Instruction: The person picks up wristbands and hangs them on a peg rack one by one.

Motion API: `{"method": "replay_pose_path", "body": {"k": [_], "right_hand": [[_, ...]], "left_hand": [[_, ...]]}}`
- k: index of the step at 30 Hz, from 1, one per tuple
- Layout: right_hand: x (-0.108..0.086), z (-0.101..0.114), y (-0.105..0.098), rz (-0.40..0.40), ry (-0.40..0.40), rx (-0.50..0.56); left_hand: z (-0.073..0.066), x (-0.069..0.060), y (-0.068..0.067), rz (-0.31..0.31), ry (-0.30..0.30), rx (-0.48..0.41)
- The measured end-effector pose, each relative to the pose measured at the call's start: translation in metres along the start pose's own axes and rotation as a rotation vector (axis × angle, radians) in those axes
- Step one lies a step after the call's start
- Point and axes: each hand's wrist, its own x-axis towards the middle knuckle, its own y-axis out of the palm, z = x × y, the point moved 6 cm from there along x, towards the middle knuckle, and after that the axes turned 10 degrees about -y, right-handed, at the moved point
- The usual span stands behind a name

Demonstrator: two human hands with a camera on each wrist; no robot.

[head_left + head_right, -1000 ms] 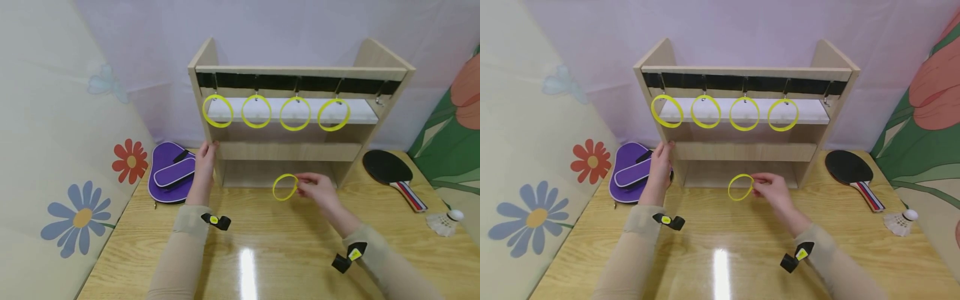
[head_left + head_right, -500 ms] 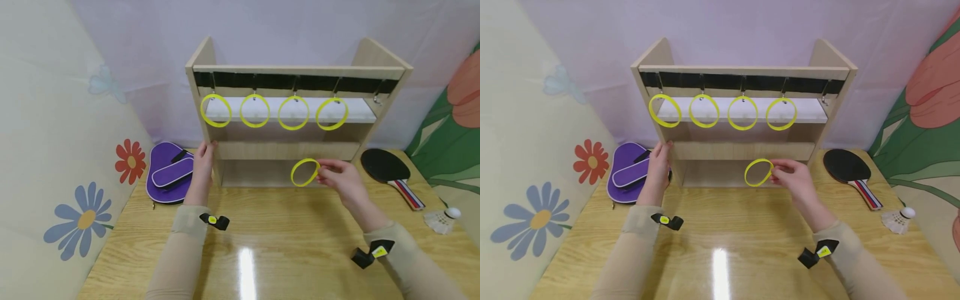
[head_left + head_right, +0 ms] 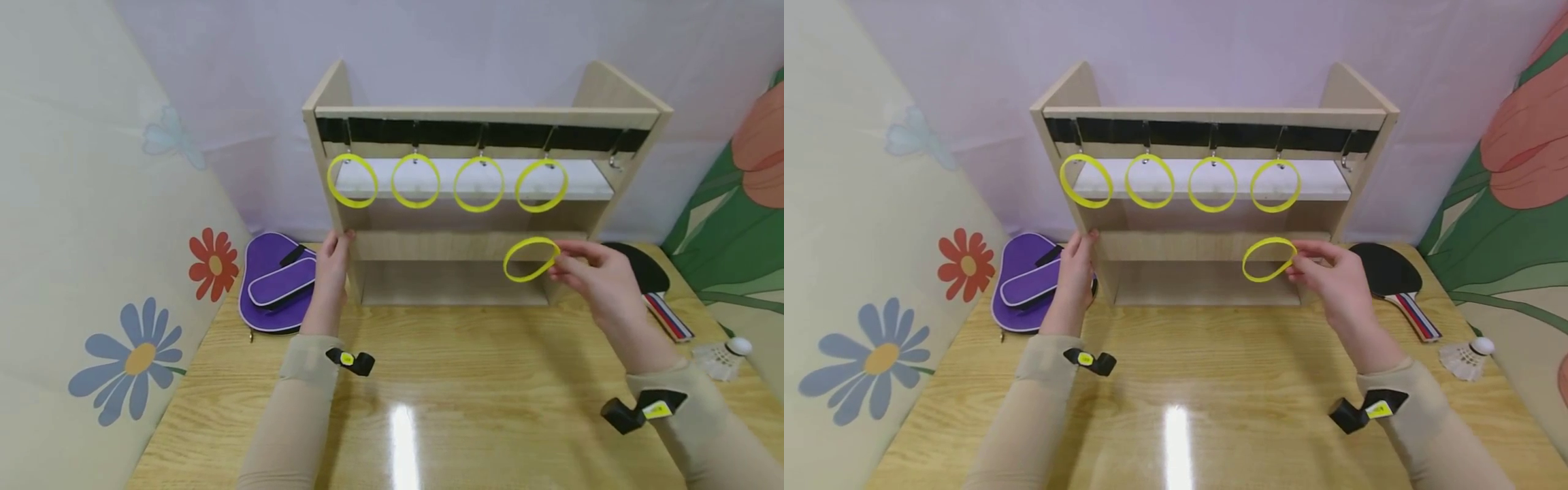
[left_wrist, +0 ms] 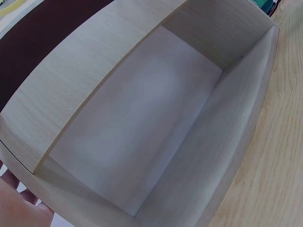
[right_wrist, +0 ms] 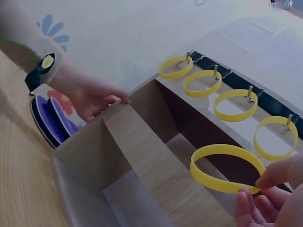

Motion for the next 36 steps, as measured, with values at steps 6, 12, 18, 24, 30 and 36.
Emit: {"method": "replay_pose_path", "body": {"k": [6, 12, 18, 24, 30, 36], "right_hand": [[0.001, 0.013, -0.009, -0.016, -0.017, -0.015], [0.005, 0.025, -0.016, 0.0, -0.051, 0.035], [0.009, 0.044, -0.022, -0.01, -0.129, 0.064], [0.011, 0.061, -0.026, -0.046, -0.152, 0.104], [0.02, 0.073, -0.033, -0.1, -0.182, 0.183], [0.032, 0.086, -0.038, -0.172, -0.244, 0.179]], "left_hand": [[-0.001, -0.001, 0.0, -0.005, 0.0, 0.005], [-0.002, -0.003, 0.0, -0.014, 0.011, 0.008], [-0.002, -0.002, 0.001, -0.015, 0.009, 0.006], [-0.002, -0.002, 0.001, -0.008, 0.008, 0.02], [-0.002, -0.002, 0.001, -0.012, 0.008, 0.009], [-0.002, -0.001, 0.001, -0.017, 0.012, 0.001]]}}
